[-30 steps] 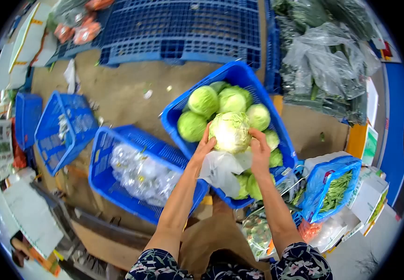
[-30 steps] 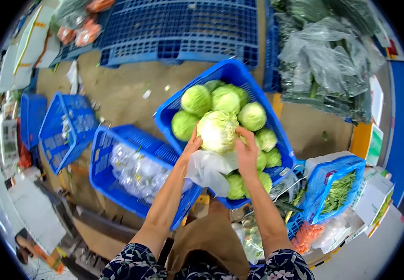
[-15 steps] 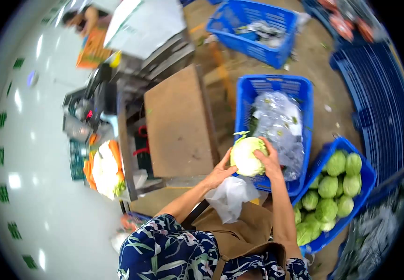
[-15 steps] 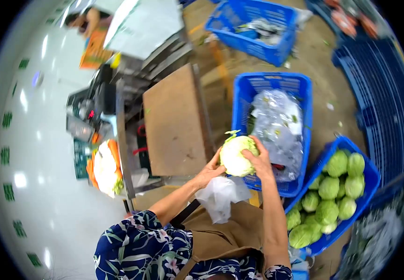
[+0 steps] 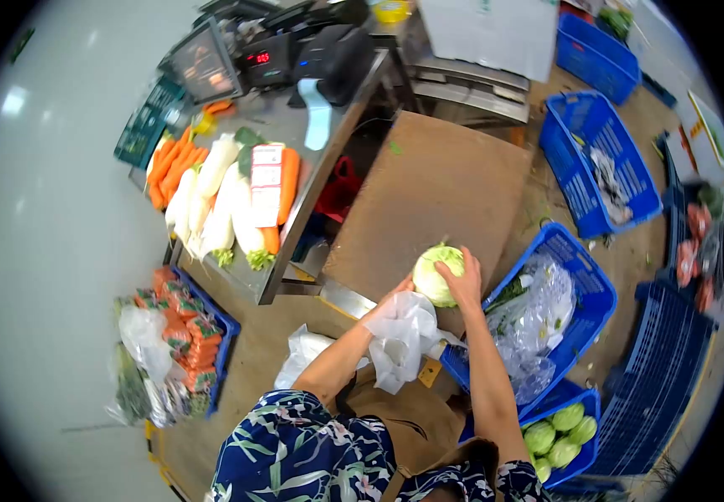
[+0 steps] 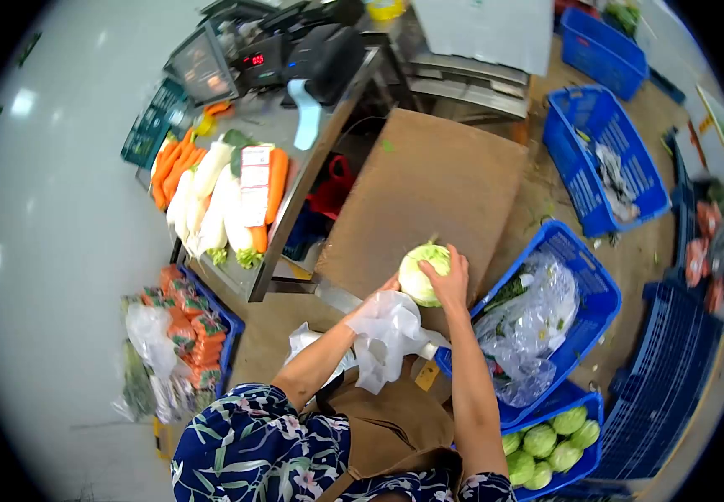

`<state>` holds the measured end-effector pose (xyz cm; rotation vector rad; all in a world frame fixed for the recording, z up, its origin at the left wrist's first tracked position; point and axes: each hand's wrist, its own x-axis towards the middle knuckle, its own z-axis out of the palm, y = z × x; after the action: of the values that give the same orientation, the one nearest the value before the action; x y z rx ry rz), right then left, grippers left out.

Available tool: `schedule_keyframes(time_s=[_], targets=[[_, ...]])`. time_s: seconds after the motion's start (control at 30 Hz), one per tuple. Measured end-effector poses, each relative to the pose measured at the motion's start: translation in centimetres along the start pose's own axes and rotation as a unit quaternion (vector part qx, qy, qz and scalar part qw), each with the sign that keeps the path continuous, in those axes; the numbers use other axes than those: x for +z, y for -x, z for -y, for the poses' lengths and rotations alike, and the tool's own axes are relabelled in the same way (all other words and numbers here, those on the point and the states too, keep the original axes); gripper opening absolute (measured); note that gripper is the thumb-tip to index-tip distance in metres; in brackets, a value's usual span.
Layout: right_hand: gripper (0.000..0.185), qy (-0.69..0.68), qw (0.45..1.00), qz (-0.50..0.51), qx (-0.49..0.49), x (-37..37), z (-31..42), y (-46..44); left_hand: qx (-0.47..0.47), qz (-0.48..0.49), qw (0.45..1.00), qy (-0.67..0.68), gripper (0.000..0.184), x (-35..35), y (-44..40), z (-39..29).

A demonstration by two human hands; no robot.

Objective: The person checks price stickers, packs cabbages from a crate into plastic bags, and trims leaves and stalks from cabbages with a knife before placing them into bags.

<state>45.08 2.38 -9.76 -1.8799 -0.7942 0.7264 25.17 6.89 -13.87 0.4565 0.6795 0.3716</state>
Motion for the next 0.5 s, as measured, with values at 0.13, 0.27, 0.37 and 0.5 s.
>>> schedule_keyframes(time_s=[0.13, 0.27, 0.37, 0.5], targets=[[0.094, 0.024, 1.0, 0.001, -0.01, -0.9, -0.1, 0.6, 0.001, -0.155, 0.971, -0.182, 0.058, 1.1, 2.5, -1.8], [0.099, 0.051, 0.998, 0.028, 0.011, -1.5, 0.2, 2.0, 0.002, -0.256, 0.939, -0.231, 0.043, 1.3, 4.5, -1.9], [0.1, 0.067, 0.997, 0.033, 0.004, -1.2, -0.4, 2.2, -0.007, -0.276, 0.908, -0.316, 0.045, 2.5, 5.6, -1.9], [0.099, 0.07, 0.997, 0.022, -0.011, -1.1, -0.4, 2.5, -0.007, -0.29, 0.907, -0.306, 0.044, 3.3, 6.4, -0.9]])
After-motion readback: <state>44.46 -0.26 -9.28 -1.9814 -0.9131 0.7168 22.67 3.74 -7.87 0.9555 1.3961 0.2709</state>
